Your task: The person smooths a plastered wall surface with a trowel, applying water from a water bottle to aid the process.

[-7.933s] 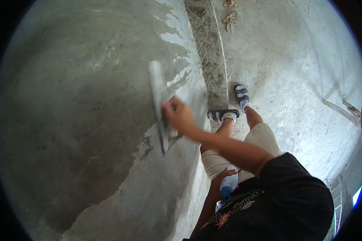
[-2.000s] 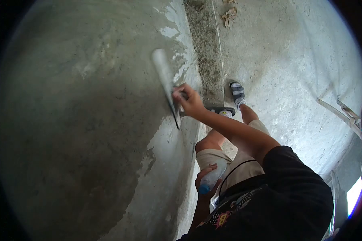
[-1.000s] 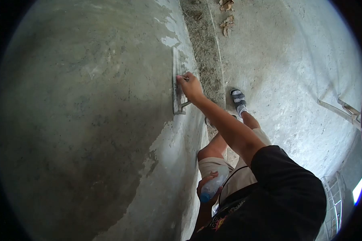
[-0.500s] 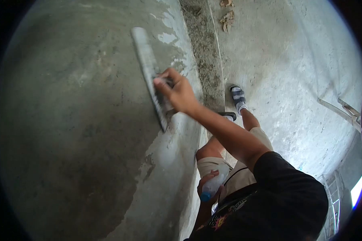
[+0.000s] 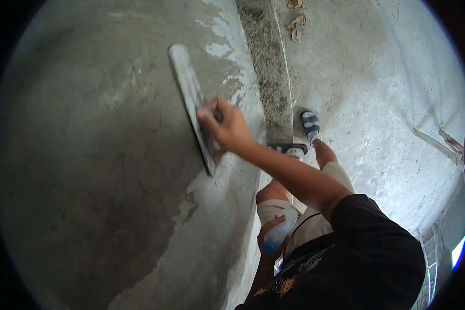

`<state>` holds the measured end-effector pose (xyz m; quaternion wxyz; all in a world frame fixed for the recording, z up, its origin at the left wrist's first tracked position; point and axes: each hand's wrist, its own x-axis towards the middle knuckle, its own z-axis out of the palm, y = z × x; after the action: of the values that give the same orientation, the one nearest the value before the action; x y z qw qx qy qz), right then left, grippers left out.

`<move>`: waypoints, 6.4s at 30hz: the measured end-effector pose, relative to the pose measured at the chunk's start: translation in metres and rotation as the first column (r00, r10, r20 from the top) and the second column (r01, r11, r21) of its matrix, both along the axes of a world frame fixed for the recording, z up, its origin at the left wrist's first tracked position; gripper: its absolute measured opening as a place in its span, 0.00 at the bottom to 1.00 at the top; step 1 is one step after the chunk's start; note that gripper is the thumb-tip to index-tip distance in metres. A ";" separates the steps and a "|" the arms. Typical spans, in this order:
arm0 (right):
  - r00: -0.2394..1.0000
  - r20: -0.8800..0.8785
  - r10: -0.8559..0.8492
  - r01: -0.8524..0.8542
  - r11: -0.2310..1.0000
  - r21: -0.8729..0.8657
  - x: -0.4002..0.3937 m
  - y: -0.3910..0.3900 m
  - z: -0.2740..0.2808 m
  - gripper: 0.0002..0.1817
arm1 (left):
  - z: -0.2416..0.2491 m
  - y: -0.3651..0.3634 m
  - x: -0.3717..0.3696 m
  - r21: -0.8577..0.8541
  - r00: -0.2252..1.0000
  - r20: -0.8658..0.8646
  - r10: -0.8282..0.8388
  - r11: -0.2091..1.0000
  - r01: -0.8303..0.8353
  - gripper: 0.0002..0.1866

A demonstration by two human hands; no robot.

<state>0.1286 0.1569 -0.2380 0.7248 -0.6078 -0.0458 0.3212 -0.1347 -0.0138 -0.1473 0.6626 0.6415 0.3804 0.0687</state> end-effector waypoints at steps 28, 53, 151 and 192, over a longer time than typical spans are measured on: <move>0.955 -0.252 0.155 -0.187 0.976 -0.110 -0.046 -0.043 -0.078 0.24 | 0.002 -0.019 0.025 -0.122 0.980 -0.012 -0.198 0.973 0.195 0.28; 0.817 -0.569 -0.095 -0.139 0.925 -0.355 -0.021 -0.013 -0.115 0.21 | 0.008 -0.020 0.008 -0.055 0.998 0.055 -0.002 0.998 0.005 0.27; 0.855 0.468 0.224 0.414 0.250 -0.875 0.200 -0.763 -0.069 0.21 | 0.001 -0.243 -0.102 0.371 0.835 0.040 0.548 0.768 -0.522 0.20; 0.624 -0.360 0.693 -0.413 -0.098 -0.905 0.296 -1.008 -0.125 0.25 | 0.082 -0.432 0.180 0.398 0.985 -0.118 -0.129 0.902 0.166 0.30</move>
<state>0.4247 -0.8511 -0.3628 -0.0316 -0.8631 -0.1710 0.4741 0.0453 -0.4453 -0.0649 0.5004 0.7946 0.3372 0.0672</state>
